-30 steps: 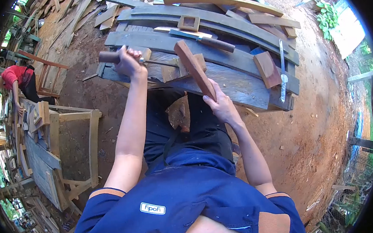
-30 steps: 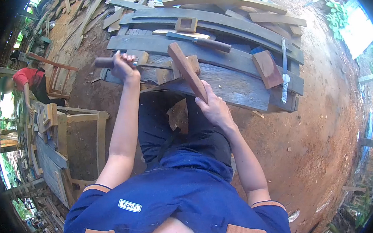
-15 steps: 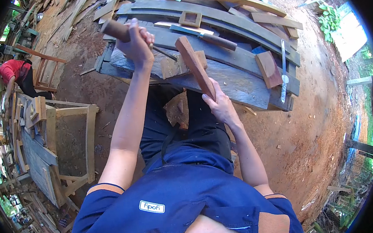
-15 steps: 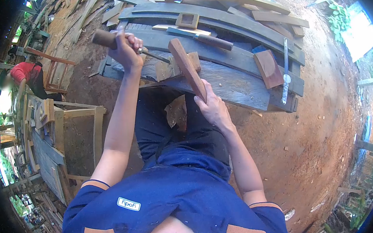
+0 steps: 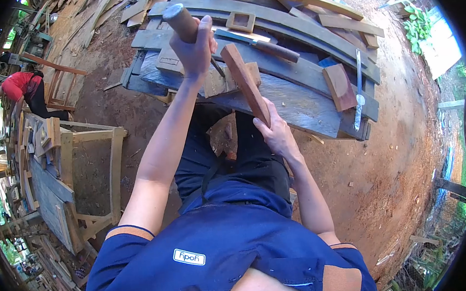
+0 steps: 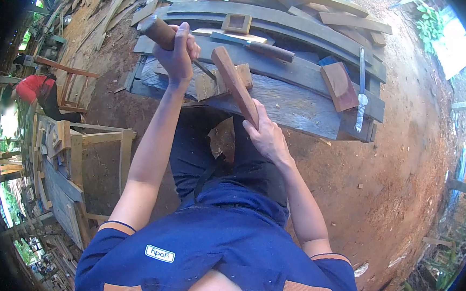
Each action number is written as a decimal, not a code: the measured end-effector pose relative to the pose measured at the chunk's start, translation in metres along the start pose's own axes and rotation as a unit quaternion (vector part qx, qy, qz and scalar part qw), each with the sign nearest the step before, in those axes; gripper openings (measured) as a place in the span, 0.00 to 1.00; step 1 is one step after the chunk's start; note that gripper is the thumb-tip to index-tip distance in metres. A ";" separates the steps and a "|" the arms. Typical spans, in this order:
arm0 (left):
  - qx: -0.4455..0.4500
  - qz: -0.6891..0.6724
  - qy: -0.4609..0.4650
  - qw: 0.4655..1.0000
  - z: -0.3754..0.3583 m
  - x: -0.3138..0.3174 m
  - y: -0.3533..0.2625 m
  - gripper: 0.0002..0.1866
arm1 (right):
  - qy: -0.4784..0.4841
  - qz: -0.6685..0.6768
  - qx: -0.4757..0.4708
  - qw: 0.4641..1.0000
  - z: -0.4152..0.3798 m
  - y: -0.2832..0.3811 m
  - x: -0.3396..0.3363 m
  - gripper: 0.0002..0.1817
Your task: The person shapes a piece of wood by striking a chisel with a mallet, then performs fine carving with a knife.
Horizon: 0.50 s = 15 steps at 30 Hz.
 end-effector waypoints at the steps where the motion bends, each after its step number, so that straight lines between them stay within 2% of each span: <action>1: -0.003 0.011 0.005 1.000 -0.002 0.003 -0.001 0.08 | 0.001 0.000 0.000 1.000 0.000 0.000 0.000 0.33; 4: 0.005 0.045 0.015 0.999 -0.004 0.008 0.008 0.09 | 0.000 -0.002 0.013 1.000 -0.001 0.002 -0.001 0.32; 6: 0.083 0.196 -0.012 0.977 -0.005 0.015 0.008 0.09 | 0.032 0.109 0.042 0.993 -0.002 0.010 -0.003 0.30; 7: 0.098 0.213 -0.003 0.972 -0.009 0.020 0.006 0.08 | 0.023 0.132 0.028 0.991 -0.001 0.016 -0.010 0.30; 8: 0.085 0.222 0.001 0.971 -0.012 0.024 0.008 0.14 | 0.014 0.156 0.015 0.988 0.001 0.024 -0.017 0.30; 11: 0.159 0.273 0.026 0.948 -0.020 0.040 -0.011 0.14 | -0.100 0.192 -0.183 0.959 -0.016 0.101 -0.057 0.26; 12: 0.157 0.273 0.027 0.949 -0.021 0.040 -0.009 0.14 | -0.155 0.220 -0.182 0.946 -0.029 0.124 -0.069 0.25; 13: 0.155 0.274 0.048 0.948 -0.021 0.043 -0.006 0.14 | -0.185 0.246 -0.221 0.926 -0.041 0.140 -0.080 0.20; 14: 0.154 0.276 0.068 0.946 -0.021 0.046 -0.003 0.13 | -0.221 0.236 -0.285 0.902 -0.050 0.155 -0.087 0.19; 15: 0.186 0.255 0.059 0.947 -0.022 0.050 -0.006 0.12 | -0.228 0.152 -0.303 0.913 -0.058 0.164 -0.092 0.21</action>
Point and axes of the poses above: each hand's wrist, its own z-axis towards the middle knuckle, its own x-axis out of the palm, y = z × x, the point moved 5 cm from there along z, towards the middle knuckle, and after that the axes turned 10 degrees about z, right-handed, at the moved point
